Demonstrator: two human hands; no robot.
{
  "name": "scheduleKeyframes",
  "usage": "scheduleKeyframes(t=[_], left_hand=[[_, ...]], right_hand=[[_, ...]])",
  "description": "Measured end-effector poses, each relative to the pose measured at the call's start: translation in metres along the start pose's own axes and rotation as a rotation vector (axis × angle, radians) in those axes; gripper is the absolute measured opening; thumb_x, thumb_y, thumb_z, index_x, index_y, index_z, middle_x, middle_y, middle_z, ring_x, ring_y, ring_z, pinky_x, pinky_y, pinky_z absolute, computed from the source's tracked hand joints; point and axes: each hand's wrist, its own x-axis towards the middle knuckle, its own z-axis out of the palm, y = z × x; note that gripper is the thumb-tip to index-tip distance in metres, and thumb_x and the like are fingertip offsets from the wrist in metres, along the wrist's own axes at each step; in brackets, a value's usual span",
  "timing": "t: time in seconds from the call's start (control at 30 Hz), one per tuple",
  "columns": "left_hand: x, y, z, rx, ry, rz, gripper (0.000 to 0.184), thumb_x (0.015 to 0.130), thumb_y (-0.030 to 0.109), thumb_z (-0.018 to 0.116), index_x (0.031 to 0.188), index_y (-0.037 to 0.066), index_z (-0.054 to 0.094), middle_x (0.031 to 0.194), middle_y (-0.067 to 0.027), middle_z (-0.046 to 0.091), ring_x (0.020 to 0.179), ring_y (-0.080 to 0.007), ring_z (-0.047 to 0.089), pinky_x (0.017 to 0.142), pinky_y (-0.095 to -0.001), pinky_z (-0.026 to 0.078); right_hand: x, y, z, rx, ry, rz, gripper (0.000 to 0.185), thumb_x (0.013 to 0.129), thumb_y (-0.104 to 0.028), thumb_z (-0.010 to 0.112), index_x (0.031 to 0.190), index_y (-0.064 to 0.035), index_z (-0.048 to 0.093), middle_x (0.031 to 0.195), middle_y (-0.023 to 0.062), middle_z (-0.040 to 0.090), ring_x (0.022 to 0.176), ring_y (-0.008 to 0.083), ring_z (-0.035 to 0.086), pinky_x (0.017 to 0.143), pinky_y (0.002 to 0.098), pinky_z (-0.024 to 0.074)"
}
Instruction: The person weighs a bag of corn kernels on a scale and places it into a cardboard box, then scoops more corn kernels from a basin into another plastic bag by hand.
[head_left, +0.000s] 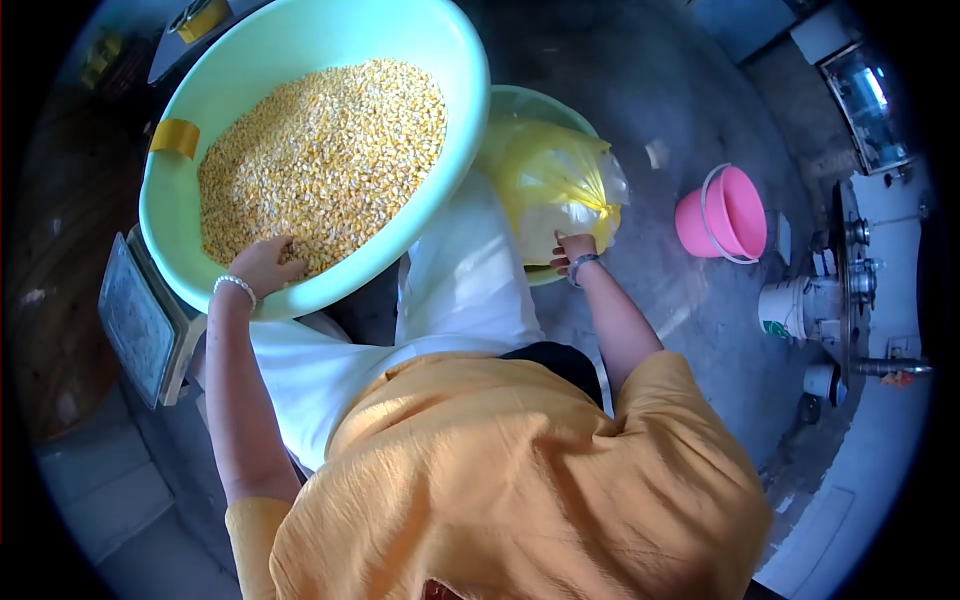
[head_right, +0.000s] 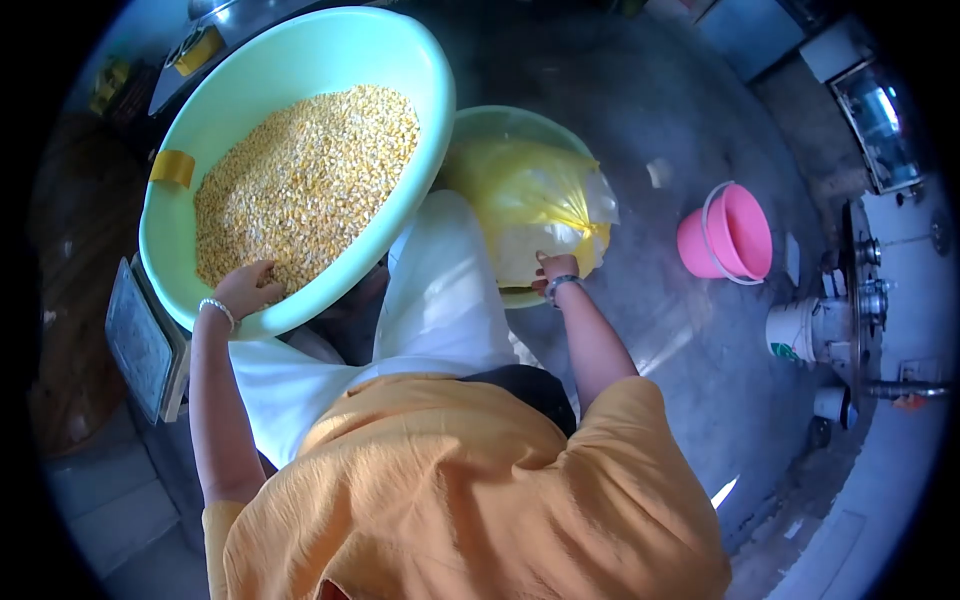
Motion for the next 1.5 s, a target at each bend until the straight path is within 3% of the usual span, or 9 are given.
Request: scheduleKeyframes(t=[0.23, 0.57, 0.67, 0.7, 0.8, 0.97, 1.27, 1.43, 1.5], left_hand=[[0.002, -0.006, 0.003, -0.045, 0.004, 0.005, 0.051, 0.076, 0.037, 0.059, 0.115, 0.003, 0.055, 0.107, -0.0216, 0.06, 0.101, -0.0339, 0.057, 0.09, -0.0383, 0.042], [-0.003, 0.003, -0.003, 0.011, 0.01, -0.022, 0.052, 0.077, 0.036, 0.058, 0.118, 0.004, 0.053, 0.108, -0.0206, 0.06, 0.101, -0.0331, 0.057, 0.089, -0.0383, 0.042], [-0.003, 0.0, -0.002, 0.0, 0.03, -0.017, 0.05, 0.078, 0.037, 0.058, 0.116, 0.004, 0.054, 0.106, -0.0201, 0.061, 0.1, -0.0326, 0.058, 0.088, -0.0384, 0.043], [-0.004, 0.002, -0.003, -0.008, 0.03, -0.017, 0.05, 0.078, 0.037, 0.058, 0.115, 0.004, 0.055, 0.106, -0.0199, 0.061, 0.099, -0.0324, 0.058, 0.088, -0.0385, 0.043], [-0.004, -0.001, -0.002, -0.003, 0.052, 0.002, 0.048, 0.078, 0.037, 0.059, 0.113, 0.004, 0.056, 0.104, -0.0192, 0.062, 0.098, -0.032, 0.058, 0.087, -0.0388, 0.043], [-0.002, -0.003, -0.001, -0.01, 0.049, 0.004, 0.047, 0.077, 0.038, 0.058, 0.111, 0.005, 0.057, 0.102, -0.0188, 0.062, 0.096, -0.0324, 0.059, 0.086, -0.0395, 0.044], [-0.005, -0.001, -0.002, -0.02, 0.114, -0.015, 0.046, 0.076, 0.038, 0.058, 0.108, 0.006, 0.059, 0.1, -0.0184, 0.063, 0.095, -0.0327, 0.059, 0.085, -0.0403, 0.045], [-0.015, 0.005, -0.006, -0.066, 0.401, -0.012, 0.05, 0.08, 0.042, 0.058, 0.114, 0.004, 0.057, 0.098, -0.0194, 0.063, 0.095, -0.0311, 0.06, 0.084, -0.0391, 0.046], [-0.019, 0.004, -0.008, -0.411, 0.476, 0.105, 0.052, 0.08, 0.037, 0.061, 0.119, 0.004, 0.053, 0.105, -0.0181, 0.061, 0.099, -0.0272, 0.058, 0.086, -0.0374, 0.045]], right_hand=[[0.023, 0.009, 0.036, -0.034, -0.057, 0.022, 0.012, 0.073, -0.006, 0.062, 0.082, 0.0031, 0.06, 0.066, 0.0148, 0.06, 0.044, 0.0232, 0.057, 0.04, 0.0321, 0.0458], [-0.017, -0.02, -0.028, -0.039, -0.151, -0.257, 0.0, 0.071, 0.0, 0.061, 0.071, -0.0007, 0.061, 0.064, 0.0096, 0.062, 0.059, 0.0182, 0.064, 0.043, 0.0312, 0.0491], [-0.006, -0.025, -0.054, -0.116, -0.206, -0.503, 0.007, 0.072, 0.003, 0.055, 0.068, -0.0018, 0.058, 0.065, 0.0092, 0.061, 0.053, 0.0158, 0.06, 0.044, 0.0303, 0.0493], [-0.01, -0.037, -0.063, 0.038, -0.368, -0.489, 0.015, 0.071, 0.007, 0.046, 0.065, -0.0022, 0.055, 0.063, 0.0076, 0.058, 0.047, 0.0138, 0.054, 0.044, 0.0287, 0.0485], [-0.026, -0.064, -0.066, 0.131, -0.187, -0.636, 0.02, 0.068, 0.01, 0.038, 0.063, -0.0025, 0.053, 0.06, 0.0069, 0.054, 0.044, 0.0134, 0.051, 0.042, 0.0281, 0.0466], [-0.072, -0.125, -0.06, 0.284, -0.151, -0.738, 0.022, 0.063, 0.011, 0.034, 0.063, -0.0019, 0.051, 0.059, 0.0082, 0.052, 0.039, 0.0137, 0.046, 0.036, 0.0261, 0.0414], [-0.161, -0.223, -0.024, 0.601, -0.604, -0.964, 0.017, 0.066, 0.006, 0.036, 0.062, -0.0047, 0.049, 0.051, 0.004, 0.046, 0.034, 0.0101, 0.034, 0.033, 0.0257, 0.0348], [-0.221, -0.267, 0.023, 0.616, -0.86, -1.031, 0.018, 0.068, 0.006, 0.036, 0.062, -0.0051, 0.05, 0.048, 0.0019, 0.042, 0.035, 0.0085, 0.031, 0.035, 0.0249, 0.0332], [-0.239, -0.276, 0.051, 0.57, -0.945, -1.022, 0.017, 0.068, 0.005, 0.037, 0.062, -0.0052, 0.05, 0.047, 0.0013, 0.041, 0.035, 0.0081, 0.031, 0.036, 0.0251, 0.0339]])
